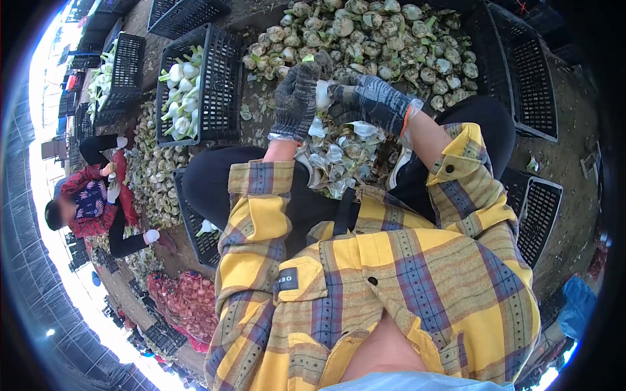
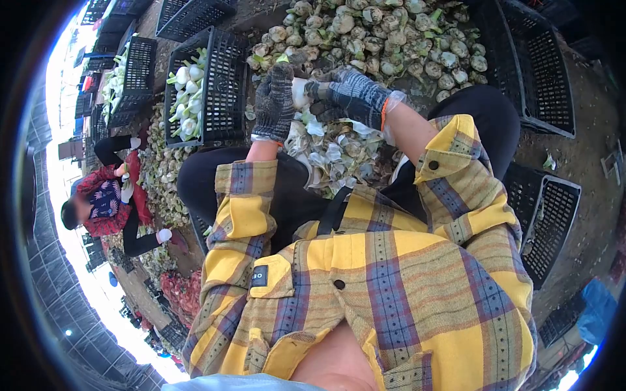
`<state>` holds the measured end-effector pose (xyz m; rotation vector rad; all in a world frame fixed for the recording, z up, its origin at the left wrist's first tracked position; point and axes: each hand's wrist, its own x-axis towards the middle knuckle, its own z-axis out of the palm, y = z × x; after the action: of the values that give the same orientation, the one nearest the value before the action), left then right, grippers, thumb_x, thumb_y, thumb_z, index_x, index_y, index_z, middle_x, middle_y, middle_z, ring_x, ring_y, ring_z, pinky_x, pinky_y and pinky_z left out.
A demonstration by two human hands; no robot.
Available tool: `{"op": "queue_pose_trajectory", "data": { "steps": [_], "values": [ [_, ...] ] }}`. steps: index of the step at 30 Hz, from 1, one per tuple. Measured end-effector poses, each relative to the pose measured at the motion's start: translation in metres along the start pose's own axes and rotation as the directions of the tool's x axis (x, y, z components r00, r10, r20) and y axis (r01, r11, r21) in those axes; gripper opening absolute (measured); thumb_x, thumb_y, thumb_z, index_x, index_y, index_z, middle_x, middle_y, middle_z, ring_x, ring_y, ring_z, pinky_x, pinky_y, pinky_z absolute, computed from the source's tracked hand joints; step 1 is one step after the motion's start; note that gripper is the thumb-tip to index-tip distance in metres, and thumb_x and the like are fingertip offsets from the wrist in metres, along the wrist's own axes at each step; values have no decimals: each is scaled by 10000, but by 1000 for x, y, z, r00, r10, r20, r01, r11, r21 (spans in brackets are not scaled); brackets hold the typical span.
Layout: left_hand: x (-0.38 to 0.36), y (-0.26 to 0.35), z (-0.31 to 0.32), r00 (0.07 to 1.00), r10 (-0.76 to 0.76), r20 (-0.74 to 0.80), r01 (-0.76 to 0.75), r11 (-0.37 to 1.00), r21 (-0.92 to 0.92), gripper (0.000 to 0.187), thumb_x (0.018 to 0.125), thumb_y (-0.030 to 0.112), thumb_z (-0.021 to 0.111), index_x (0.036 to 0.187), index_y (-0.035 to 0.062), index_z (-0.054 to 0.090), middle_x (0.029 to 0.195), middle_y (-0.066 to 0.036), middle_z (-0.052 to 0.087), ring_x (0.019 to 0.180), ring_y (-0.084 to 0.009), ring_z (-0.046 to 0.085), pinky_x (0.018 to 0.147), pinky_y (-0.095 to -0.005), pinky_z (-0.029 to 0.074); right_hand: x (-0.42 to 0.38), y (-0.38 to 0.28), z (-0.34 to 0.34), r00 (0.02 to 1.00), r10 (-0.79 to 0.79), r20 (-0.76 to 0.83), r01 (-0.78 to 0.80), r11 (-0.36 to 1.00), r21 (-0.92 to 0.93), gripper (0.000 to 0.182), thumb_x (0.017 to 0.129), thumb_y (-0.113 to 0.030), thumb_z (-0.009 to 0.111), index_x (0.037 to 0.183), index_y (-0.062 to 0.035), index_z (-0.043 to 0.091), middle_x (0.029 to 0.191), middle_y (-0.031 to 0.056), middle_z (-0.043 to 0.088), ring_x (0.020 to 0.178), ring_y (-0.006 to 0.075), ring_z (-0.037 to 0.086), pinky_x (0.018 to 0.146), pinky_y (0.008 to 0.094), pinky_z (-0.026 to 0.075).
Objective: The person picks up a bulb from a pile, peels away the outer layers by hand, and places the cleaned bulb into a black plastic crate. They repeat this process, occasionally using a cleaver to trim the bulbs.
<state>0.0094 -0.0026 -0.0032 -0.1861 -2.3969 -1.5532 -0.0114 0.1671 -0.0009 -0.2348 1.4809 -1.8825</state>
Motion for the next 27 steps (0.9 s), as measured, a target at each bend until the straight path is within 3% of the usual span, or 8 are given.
{"op": "queue_pose_trajectory", "data": {
  "steps": [1,4,6,7,11,19,22,27],
  "values": [
    [-1,0,2,1000,0,-1,0,1000,0,329,904,280,439,980,-7,582,896,-71,612,797,-130,542,740,-273,420,2,2,2,992,128,9,-126,954,273,237,795,-159,604,935,31,583,834,93,618,708,169,601,642,282,515],
    [-2,-3,8,974,-224,39,227,950,-213,314,864,298,517,1018,32,580,852,-76,611,746,-134,548,691,-278,437,5,1,2,988,126,-93,-114,986,120,206,804,-126,587,930,37,570,826,102,617,709,179,610,639,277,520],
    [3,-3,9,999,15,44,-24,978,205,336,858,328,524,1014,34,577,847,-57,605,753,-117,552,670,-254,447,6,5,4,986,63,-156,-56,997,54,200,811,-108,572,944,40,558,816,110,615,697,184,612,629,284,526],
    [-4,8,11,925,-378,44,380,914,-142,385,848,366,528,1004,17,577,919,-85,595,765,-137,547,726,-274,435,7,6,5,978,0,-209,-4,1000,-18,195,817,-91,556,958,43,546,805,118,614,685,188,615,619,292,532],
    [6,1,10,754,-656,-5,579,669,-466,342,843,379,528,979,67,563,859,-75,578,735,-153,580,583,-295,508,10,2,-2,909,64,-412,56,960,274,171,833,-62,502,972,35,523,770,140,607,642,215,614,591,326,549],
    [11,-36,4,790,-613,-6,444,580,-683,362,853,408,483,1019,100,576,871,-82,581,738,-154,587,577,-277,510,17,2,-14,946,193,-259,-254,941,-224,247,846,-288,529,895,-50,571,720,62,592,565,168,590,569,319,531],
    [10,-18,1,718,-695,34,636,635,-439,420,879,423,413,1034,74,589,862,-78,600,751,-161,586,616,-269,477,9,-3,4,965,234,-116,-192,938,289,363,819,-396,546,886,-40,574,743,77,572,615,167,575,582,319,520],
    [-1,3,7,949,-301,-98,288,950,-123,435,871,422,457,870,14,608,702,-55,579,620,-138,497,588,-292,403,2,-12,13,947,320,-39,-303,924,233,284,810,-321,584,927,-63,585,683,21,575,623,118,589,523,258,489]
  ]
}}
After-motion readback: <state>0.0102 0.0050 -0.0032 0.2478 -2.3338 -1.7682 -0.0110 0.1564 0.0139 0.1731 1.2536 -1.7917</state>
